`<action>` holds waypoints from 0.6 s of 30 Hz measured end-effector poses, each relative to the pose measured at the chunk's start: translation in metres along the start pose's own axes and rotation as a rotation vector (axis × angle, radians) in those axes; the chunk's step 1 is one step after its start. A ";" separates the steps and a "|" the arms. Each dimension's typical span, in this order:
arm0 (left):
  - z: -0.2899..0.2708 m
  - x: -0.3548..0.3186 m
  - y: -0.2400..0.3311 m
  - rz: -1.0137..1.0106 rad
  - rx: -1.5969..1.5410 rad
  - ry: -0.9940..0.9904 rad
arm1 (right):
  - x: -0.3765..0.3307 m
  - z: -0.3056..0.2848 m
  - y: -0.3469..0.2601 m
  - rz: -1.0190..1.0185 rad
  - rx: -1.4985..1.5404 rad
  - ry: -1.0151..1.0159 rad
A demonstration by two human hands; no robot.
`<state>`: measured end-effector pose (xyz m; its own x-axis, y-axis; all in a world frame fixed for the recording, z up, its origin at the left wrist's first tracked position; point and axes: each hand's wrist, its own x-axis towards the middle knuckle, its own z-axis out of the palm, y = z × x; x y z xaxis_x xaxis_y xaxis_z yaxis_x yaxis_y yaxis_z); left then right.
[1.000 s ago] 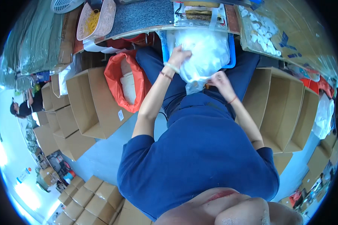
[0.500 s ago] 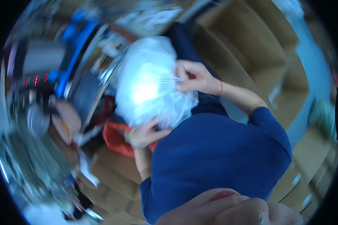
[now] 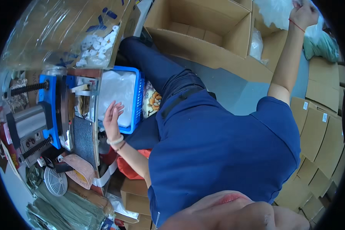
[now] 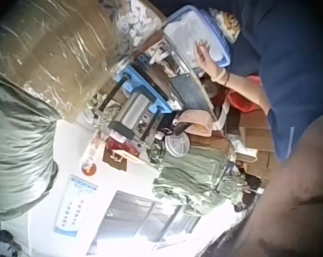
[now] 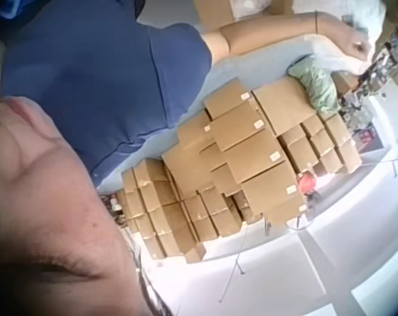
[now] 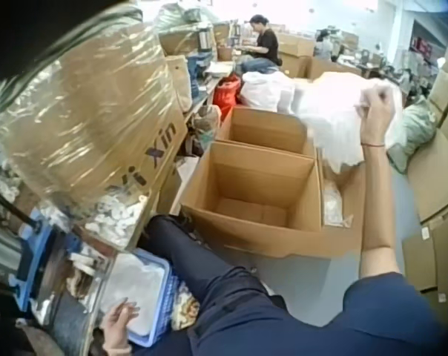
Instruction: Using a heat sealer machine to seal plastic bags containing white materials.
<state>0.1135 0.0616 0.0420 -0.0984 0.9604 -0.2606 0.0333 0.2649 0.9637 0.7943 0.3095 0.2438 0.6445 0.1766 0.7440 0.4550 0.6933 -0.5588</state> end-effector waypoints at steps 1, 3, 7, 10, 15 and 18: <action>-0.004 0.010 -0.017 -0.027 -0.021 -0.023 | 0.007 -0.042 0.027 0.011 -0.093 0.036; -0.016 0.026 -0.056 -0.107 -0.017 -0.020 | 0.011 -0.128 0.089 0.153 -0.478 -0.057; -0.048 0.049 -0.145 -0.262 0.032 0.079 | -0.041 -0.250 0.227 0.550 -1.184 -0.758; -0.060 0.073 -0.204 -0.404 0.108 0.218 | -0.085 -0.246 0.282 0.805 -1.352 -1.184; -0.045 0.131 -0.272 -0.329 0.699 0.157 | -0.200 -0.065 0.230 0.266 -1.026 -1.716; -0.030 0.153 -0.312 -0.493 0.797 0.096 | -0.292 0.052 0.116 0.081 -0.753 -1.950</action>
<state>0.0577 0.1237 -0.2973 -0.3626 0.7228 -0.5883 0.6334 0.6542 0.4133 0.6266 0.3749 -0.0196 -0.4356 0.8685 -0.2366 0.8930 0.3841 -0.2344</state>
